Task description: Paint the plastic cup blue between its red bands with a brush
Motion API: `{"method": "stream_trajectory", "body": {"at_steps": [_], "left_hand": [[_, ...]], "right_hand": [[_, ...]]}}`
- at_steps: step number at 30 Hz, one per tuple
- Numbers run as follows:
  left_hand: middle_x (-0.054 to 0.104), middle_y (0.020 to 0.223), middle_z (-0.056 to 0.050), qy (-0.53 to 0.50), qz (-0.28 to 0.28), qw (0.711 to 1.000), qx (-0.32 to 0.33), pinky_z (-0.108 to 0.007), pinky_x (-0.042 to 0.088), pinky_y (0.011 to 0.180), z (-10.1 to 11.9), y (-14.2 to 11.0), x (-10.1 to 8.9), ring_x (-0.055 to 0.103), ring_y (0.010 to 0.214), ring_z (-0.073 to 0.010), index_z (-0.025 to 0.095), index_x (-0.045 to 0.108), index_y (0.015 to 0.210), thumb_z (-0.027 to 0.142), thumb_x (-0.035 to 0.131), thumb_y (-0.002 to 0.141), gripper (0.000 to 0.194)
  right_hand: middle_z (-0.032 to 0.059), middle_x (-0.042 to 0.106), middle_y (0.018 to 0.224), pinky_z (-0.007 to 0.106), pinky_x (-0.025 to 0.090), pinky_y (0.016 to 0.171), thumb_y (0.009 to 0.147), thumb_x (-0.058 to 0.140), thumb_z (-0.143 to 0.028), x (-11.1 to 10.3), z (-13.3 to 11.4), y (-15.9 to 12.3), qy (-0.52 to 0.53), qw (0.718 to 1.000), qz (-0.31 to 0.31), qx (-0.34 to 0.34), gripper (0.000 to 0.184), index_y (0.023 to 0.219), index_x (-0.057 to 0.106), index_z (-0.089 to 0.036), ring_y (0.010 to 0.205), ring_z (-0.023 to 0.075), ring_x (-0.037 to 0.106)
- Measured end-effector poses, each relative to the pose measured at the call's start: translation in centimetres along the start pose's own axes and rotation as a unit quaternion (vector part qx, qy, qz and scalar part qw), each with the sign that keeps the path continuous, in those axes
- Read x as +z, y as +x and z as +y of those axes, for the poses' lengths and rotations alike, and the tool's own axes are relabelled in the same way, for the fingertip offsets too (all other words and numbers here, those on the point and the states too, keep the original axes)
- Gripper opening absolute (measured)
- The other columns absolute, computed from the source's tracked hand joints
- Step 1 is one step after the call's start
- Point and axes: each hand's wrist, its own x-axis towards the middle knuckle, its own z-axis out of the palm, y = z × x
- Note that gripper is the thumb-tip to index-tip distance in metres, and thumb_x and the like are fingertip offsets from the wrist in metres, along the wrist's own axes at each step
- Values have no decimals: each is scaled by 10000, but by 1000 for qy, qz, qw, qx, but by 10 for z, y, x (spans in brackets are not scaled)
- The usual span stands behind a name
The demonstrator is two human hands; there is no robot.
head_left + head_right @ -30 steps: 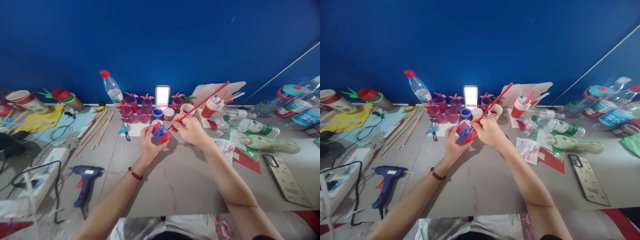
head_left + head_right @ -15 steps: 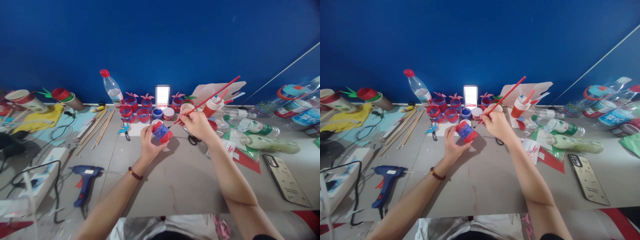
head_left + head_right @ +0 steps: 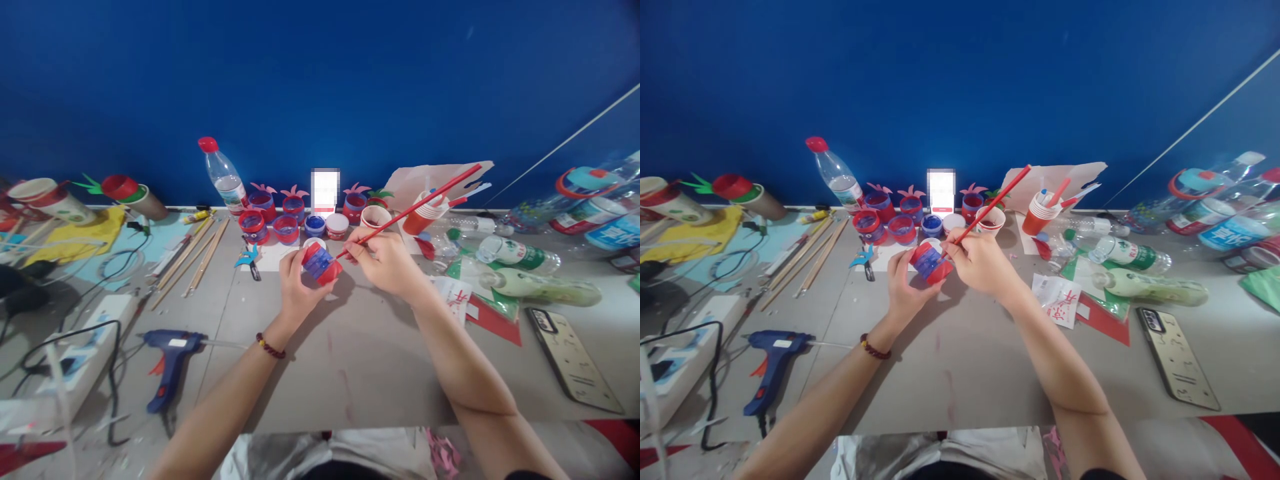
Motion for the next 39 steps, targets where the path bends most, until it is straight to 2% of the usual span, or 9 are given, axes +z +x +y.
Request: {"method": "stream_trajectory", "body": {"at_steps": [9, 16, 23, 26, 31, 33, 39], "left_hand": [[520, 1164, -105, 15, -16, 1000, -7, -469, 495, 973, 1, 1, -1, 559, 1100, -272, 208, 467, 1317, 453, 831, 656, 794], [518, 1160, -110, 5, -4, 1000, 1, -453, 505, 966, 1, 1, -1, 560, 1090, -268, 194, 480, 1302, 446, 839, 642, 792], [515, 1164, -113, 2, -10, 1000, -11, -463, 495, 978, 1, 0, -1, 553, 1096, -274, 190, 482, 1314, 457, 835, 644, 803], [511, 1172, -114, 5, -14, 1000, -6, -463, 494, 980, 0, -1, 0, 544, 1105, -276, 193, 480, 1318, 474, 842, 638, 819], [510, 1158, -105, 18, -20, 1000, -1, -452, 500, 953, -1, -2, 0, 538, 1082, -269, 204, 478, 1316, 488, 840, 630, 826], [509, 1159, -104, 19, -22, 1000, 9, -451, 501, 947, -1, -2, 0, 535, 1076, -267, 207, 470, 1323, 480, 828, 643, 815], [503, 1175, -101, 23, -30, 999, 13, -453, 489, 953, 0, -3, 0, 529, 1089, -268, 220, 455, 1331, 470, 815, 656, 805]], "right_hand": [[32, 657, 750, 304, 456, 681, 931, 472, -207, 10, 1, 0, 15, 999, -36, 0, 212, 748, 576, -184, 663, 149, 581], [28, 653, 701, 300, 476, 645, 903, 491, -218, 2, 1, 4, 22, 999, 0, 27, 214, 698, 549, -196, 642, 161, 611], [46, 688, 739, 311, 479, 674, 913, 533, -234, -4, 17, 5, -13, 998, 42, 41, 199, 742, 624, -188, 718, 186, 639], [46, 694, 770, 315, 463, 715, 925, 517, -209, 1, 16, 4, -37, 999, 17, 7, 210, 744, 622, -184, 734, 180, 621], [34, 673, 794, 294, 449, 722, 951, 476, -207, 11, 0, -2, -4, 998, -47, -37, 222, 772, 605, -185, 720, 157, 586], [24, 659, 779, 284, 443, 713, 955, 477, -218, 13, -4, -4, 11, 997, -64, -41, 220, 779, 604, -187, 707, 148, 572], [24, 658, 759, 286, 438, 702, 943, 481, -229, 21, -2, -1, 15, 998, -59, -17, 225, 754, 595, -188, 686, 148, 562]]}}
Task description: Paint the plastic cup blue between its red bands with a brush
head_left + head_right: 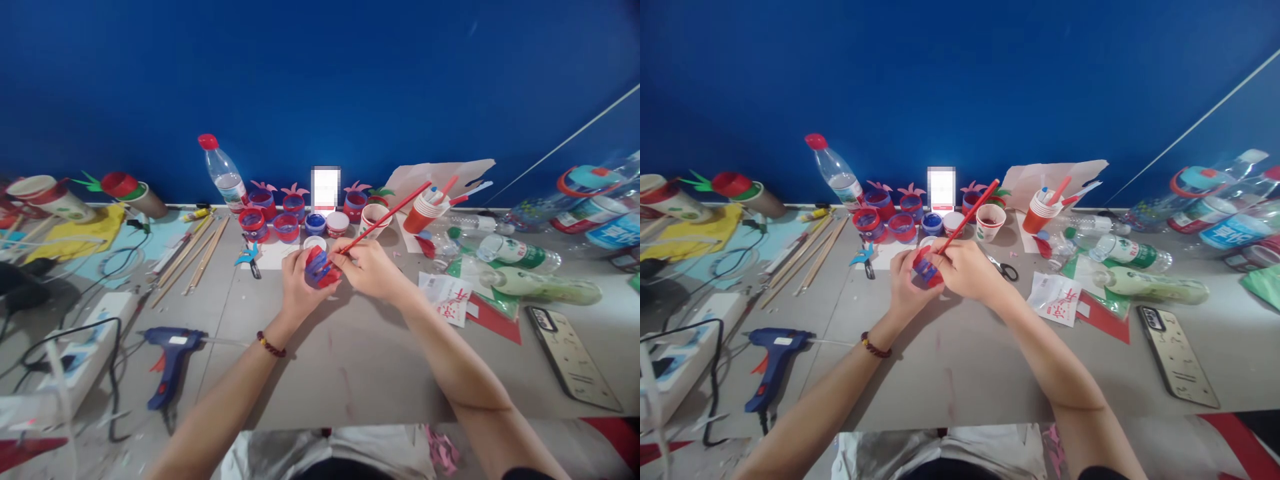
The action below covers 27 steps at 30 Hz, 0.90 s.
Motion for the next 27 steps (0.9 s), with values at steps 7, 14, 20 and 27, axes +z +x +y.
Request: {"method": "stream_trajectory", "body": {"at_steps": [7, 14, 20, 27], "left_hand": [[513, 1159, -93, 8, -10, 1000, -24, -469, 480, 969, 0, 0, -2, 538, 1085, -279, 231, 464, 1311, 465, 847, 606, 836], [515, 1163, -104, -9, -8, 1000, -29, -460, 490, 962, 2, 0, -2, 535, 1083, -275, 207, 481, 1302, 459, 844, 618, 814], [528, 1157, -107, -9, -9, 1000, -20, -459, 489, 952, 1, -1, -1, 527, 1092, -277, 194, 482, 1308, 477, 844, 615, 831], [528, 1186, -114, 12, -19, 1000, -6, -472, 481, 954, 0, -3, 2, 531, 1090, -277, 206, 452, 1329, 478, 807, 659, 807]], "right_hand": [[32, 662, 730, 300, 454, 674, 900, 490, -202, -7, 4, 5, -5, 999, 34, 23, 214, 708, 584, -192, 666, 163, 597], [40, 676, 715, 321, 464, 679, 918, 512, -234, -18, 16, 4, -53, 993, 96, 31, 236, 705, 603, -194, 682, 182, 611], [51, 706, 809, 315, 462, 721, 938, 485, -210, -9, 14, 2, -61, 997, 55, 3, 227, 760, 624, -188, 721, 176, 620], [21, 669, 777, 283, 446, 709, 948, 485, -224, 1, 1, -3, -18, 1000, 10, -4, 219, 769, 609, -191, 705, 151, 587]]}}
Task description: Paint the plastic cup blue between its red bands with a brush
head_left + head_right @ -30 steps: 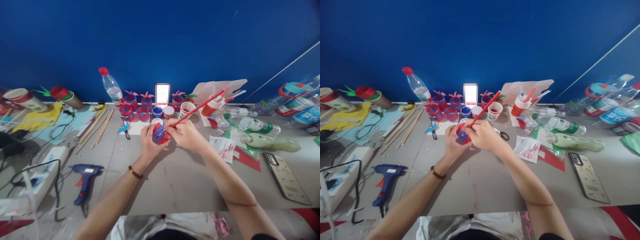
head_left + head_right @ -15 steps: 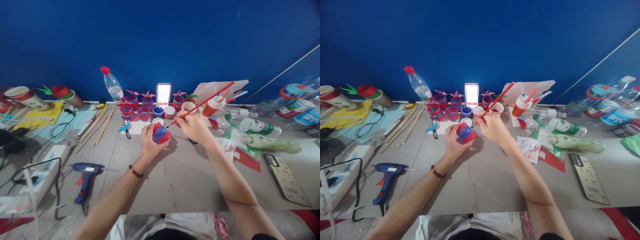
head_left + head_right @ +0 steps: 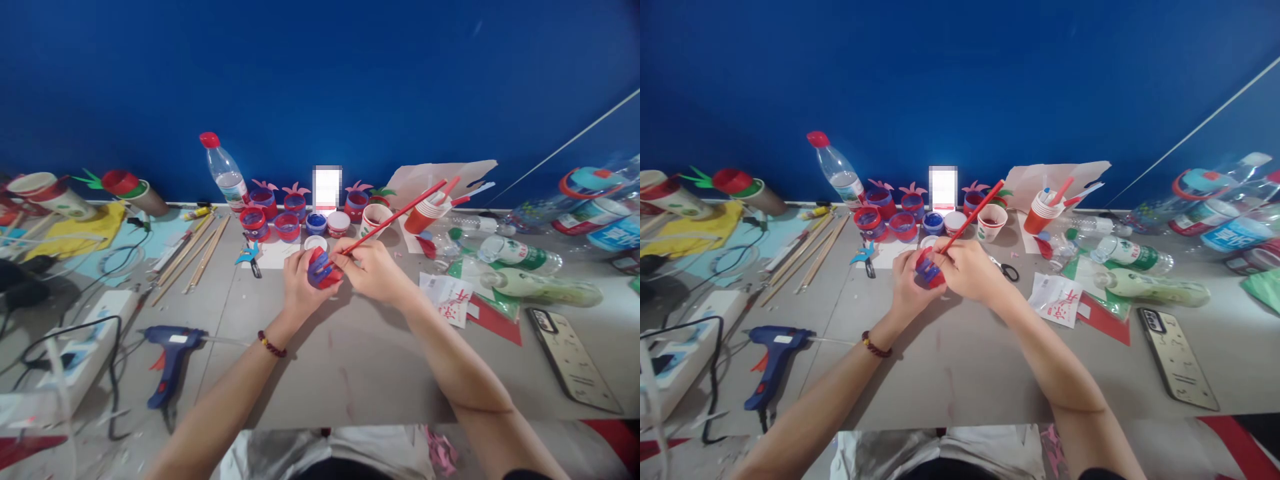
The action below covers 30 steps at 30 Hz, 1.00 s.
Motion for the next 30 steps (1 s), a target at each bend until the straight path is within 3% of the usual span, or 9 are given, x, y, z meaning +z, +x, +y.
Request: {"method": "stream_trajectory", "body": {"at_steps": [6, 15, 19, 25, 30], "left_hand": [[541, 1160, -106, 2, 9, 1000, 17, -471, 481, 947, 2, 2, -2, 539, 1069, -277, 216, 454, 1320, 492, 809, 654, 804], [533, 1149, -110, 2, 13, 1000, -2, -476, 490, 948, 3, 1, -3, 542, 1071, -289, 209, 478, 1291, 503, 840, 606, 829], [536, 1158, -114, -8, 10, 1000, -6, -467, 486, 957, 3, 1, -3, 542, 1071, -281, 200, 479, 1300, 500, 834, 625, 820], [550, 1155, -120, -8, 21, 1000, 19, -462, 491, 931, 3, 1, -2, 542, 1056, -281, 194, 473, 1306, 501, 843, 610, 846], [550, 1146, -109, 5, 7, 1000, -1, -472, 485, 941, 3, 2, -1, 543, 1055, -284, 209, 478, 1296, 507, 836, 613, 827]], "right_hand": [[37, 691, 802, 297, 456, 725, 935, 478, -205, 6, 0, 4, 2, 1000, -13, 3, 236, 733, 600, -190, 716, 159, 602], [33, 676, 713, 307, 477, 658, 911, 492, -212, -14, 5, 7, 0, 998, 55, 19, 230, 697, 577, -202, 650, 168, 614], [40, 686, 725, 322, 474, 704, 928, 503, -239, -17, 14, 8, -41, 995, 88, 22, 261, 681, 579, -202, 695, 180, 613], [54, 705, 813, 317, 467, 704, 942, 475, -204, -8, 15, 6, -50, 997, 50, 7, 243, 761, 636, -188, 708, 178, 618], [48, 702, 808, 312, 464, 713, 941, 476, -211, -5, 6, 2, -37, 998, 44, 0, 227, 764, 617, -193, 735, 180, 623]]}}
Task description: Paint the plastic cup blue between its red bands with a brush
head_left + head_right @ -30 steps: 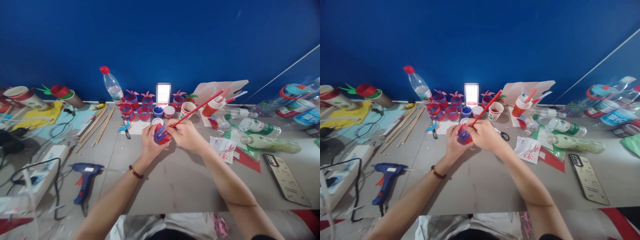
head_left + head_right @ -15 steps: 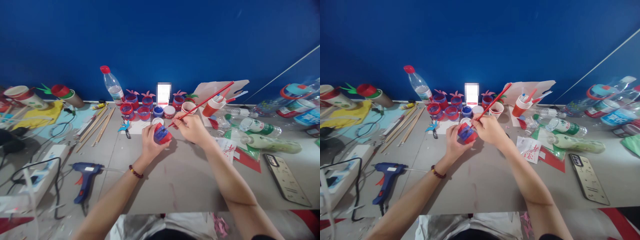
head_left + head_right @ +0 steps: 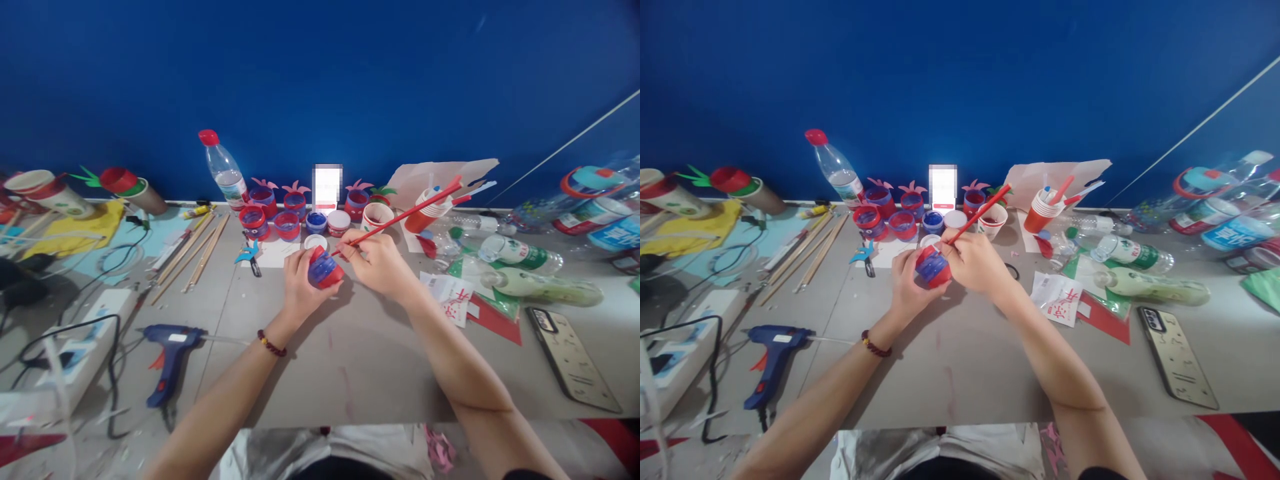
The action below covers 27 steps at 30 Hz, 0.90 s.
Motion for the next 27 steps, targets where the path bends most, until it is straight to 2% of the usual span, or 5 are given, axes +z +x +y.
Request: {"method": "stream_trajectory", "body": {"at_steps": [5, 10, 17, 21, 27], "left_hand": [[545, 1164, -114, 3, -6, 1000, 3, -478, 484, 944, -2, 0, 0, 543, 1065, -286, 216, 469, 1306, 506, 823, 629, 817], [554, 1158, -114, -6, 2, 999, 31, -469, 491, 924, -1, 0, 0, 545, 1051, -279, 212, 460, 1323, 488, 805, 661, 795], [558, 1136, -119, -5, 19, 999, 29, -465, 499, 923, 0, 1, -1, 547, 1044, -282, 192, 481, 1291, 504, 830, 622, 817], [554, 1150, -125, -9, 10, 1000, 22, -462, 497, 938, -1, 0, -2, 549, 1066, -285, 185, 486, 1291, 521, 832, 619, 827], [557, 1153, -125, -7, 12, 999, 29, -464, 493, 944, 1, 1, -3, 554, 1063, -281, 180, 479, 1302, 523, 828, 632, 830]], "right_hand": [[31, 683, 790, 295, 447, 672, 946, 476, -220, 2, -6, -3, 28, 999, -20, 1, 230, 761, 610, -198, 702, 159, 592], [33, 685, 786, 296, 459, 703, 951, 476, -231, 8, -8, -1, 49, 998, -37, -20, 244, 758, 619, -192, 705, 156, 600], [37, 688, 758, 303, 484, 691, 917, 483, -195, -2, -5, 4, 39, 999, -3, -3, 214, 741, 604, -195, 702, 171, 631], [37, 686, 739, 295, 487, 648, 919, 495, -205, -9, 1, 6, 51, 998, 22, 3, 224, 717, 590, -190, 652, 161, 628], [41, 699, 744, 314, 483, 689, 933, 512, -227, -8, 16, 6, 1, 999, 44, 15, 240, 718, 610, -187, 701, 177, 632]]}}
